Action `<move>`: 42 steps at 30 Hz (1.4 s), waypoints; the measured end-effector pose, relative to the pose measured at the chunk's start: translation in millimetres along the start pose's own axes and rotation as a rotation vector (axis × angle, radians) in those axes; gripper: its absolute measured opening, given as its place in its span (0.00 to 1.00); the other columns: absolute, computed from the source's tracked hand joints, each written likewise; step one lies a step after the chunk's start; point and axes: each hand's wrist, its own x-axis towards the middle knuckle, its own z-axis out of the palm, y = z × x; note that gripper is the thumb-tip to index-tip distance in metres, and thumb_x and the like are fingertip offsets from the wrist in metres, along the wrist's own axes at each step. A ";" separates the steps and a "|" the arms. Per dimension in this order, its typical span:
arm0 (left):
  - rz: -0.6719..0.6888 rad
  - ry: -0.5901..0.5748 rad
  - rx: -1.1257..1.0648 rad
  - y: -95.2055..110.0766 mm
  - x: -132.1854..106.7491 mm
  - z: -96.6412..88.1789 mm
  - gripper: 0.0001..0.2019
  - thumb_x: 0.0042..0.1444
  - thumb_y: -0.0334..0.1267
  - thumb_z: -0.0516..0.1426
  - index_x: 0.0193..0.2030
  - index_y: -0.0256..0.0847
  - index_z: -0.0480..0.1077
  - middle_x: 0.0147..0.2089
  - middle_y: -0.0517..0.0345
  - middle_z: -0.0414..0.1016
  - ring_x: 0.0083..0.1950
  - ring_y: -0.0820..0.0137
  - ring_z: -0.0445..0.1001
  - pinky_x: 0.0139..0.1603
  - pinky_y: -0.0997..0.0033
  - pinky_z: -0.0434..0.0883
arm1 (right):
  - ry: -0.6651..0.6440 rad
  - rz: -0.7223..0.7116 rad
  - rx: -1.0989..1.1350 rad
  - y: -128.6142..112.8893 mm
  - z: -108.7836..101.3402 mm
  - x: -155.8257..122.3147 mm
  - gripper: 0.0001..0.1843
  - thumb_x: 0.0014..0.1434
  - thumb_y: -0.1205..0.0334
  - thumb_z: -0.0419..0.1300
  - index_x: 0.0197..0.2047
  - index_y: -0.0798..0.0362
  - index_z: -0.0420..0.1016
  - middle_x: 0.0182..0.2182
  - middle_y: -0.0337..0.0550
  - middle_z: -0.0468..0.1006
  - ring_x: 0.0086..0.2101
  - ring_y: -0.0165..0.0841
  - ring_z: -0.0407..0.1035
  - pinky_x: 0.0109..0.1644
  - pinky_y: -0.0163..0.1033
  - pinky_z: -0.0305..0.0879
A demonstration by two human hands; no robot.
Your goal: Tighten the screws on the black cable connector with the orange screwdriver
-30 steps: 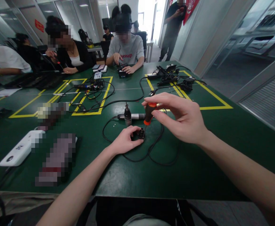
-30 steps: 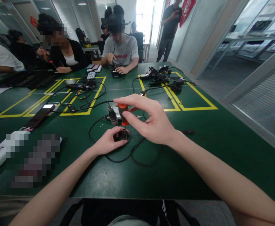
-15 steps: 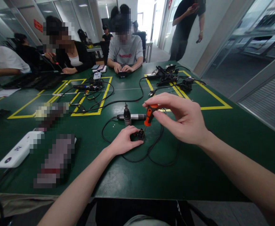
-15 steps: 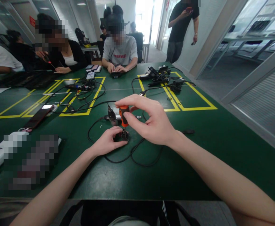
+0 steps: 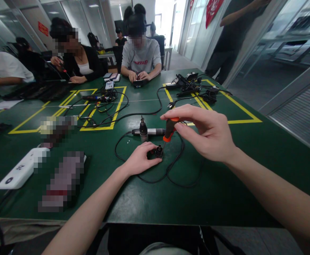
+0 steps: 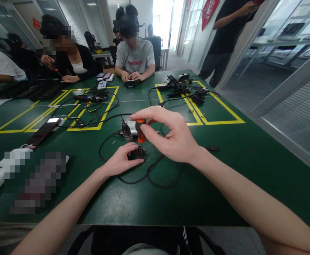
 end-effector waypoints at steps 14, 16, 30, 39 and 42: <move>0.002 -0.006 0.005 -0.8 -0.3 -1.0 0.08 0.59 0.39 0.68 0.41 0.39 0.77 0.41 0.57 0.76 0.44 0.66 0.72 0.48 0.68 0.68 | 0.030 -0.066 -0.018 -0.3 0.5 1.6 0.17 0.65 0.72 0.63 0.51 0.45 0.86 0.44 0.46 0.86 0.45 0.39 0.80 0.48 0.45 0.78; -0.001 -0.003 0.013 -0.7 0.0 -1.0 0.08 0.59 0.39 0.68 0.40 0.39 0.76 0.41 0.57 0.76 0.43 0.66 0.72 0.48 0.67 0.69 | 0.046 -0.064 -0.002 -0.2 1.2 2.0 0.13 0.64 0.70 0.65 0.48 0.45 0.86 0.42 0.45 0.86 0.43 0.39 0.80 0.46 0.45 0.79; -0.012 -0.003 0.024 0.1 0.0 0.1 0.09 0.58 0.40 0.68 0.40 0.39 0.76 0.40 0.57 0.76 0.43 0.67 0.71 0.48 0.66 0.70 | 0.022 -0.024 -0.028 -1.9 1.0 0.5 0.14 0.66 0.69 0.64 0.49 0.44 0.85 0.43 0.44 0.88 0.45 0.40 0.81 0.49 0.47 0.79; -0.020 -0.011 0.042 0.5 -0.3 0.6 0.09 0.59 0.39 0.68 0.41 0.38 0.77 0.41 0.56 0.76 0.45 0.65 0.73 0.49 0.66 0.70 | 0.028 -0.020 -0.002 -0.5 2.0 0.5 0.15 0.65 0.69 0.66 0.51 0.44 0.86 0.44 0.43 0.88 0.44 0.38 0.81 0.47 0.44 0.79; -0.002 -0.022 0.029 -0.8 -0.4 1.4 0.09 0.61 0.39 0.67 0.46 0.38 0.78 0.44 0.54 0.78 0.49 0.63 0.74 0.53 0.64 0.71 | 0.003 -0.018 -0.012 -0.6 0.7 -0.5 0.16 0.66 0.70 0.63 0.53 0.45 0.85 0.47 0.44 0.88 0.46 0.38 0.82 0.50 0.45 0.79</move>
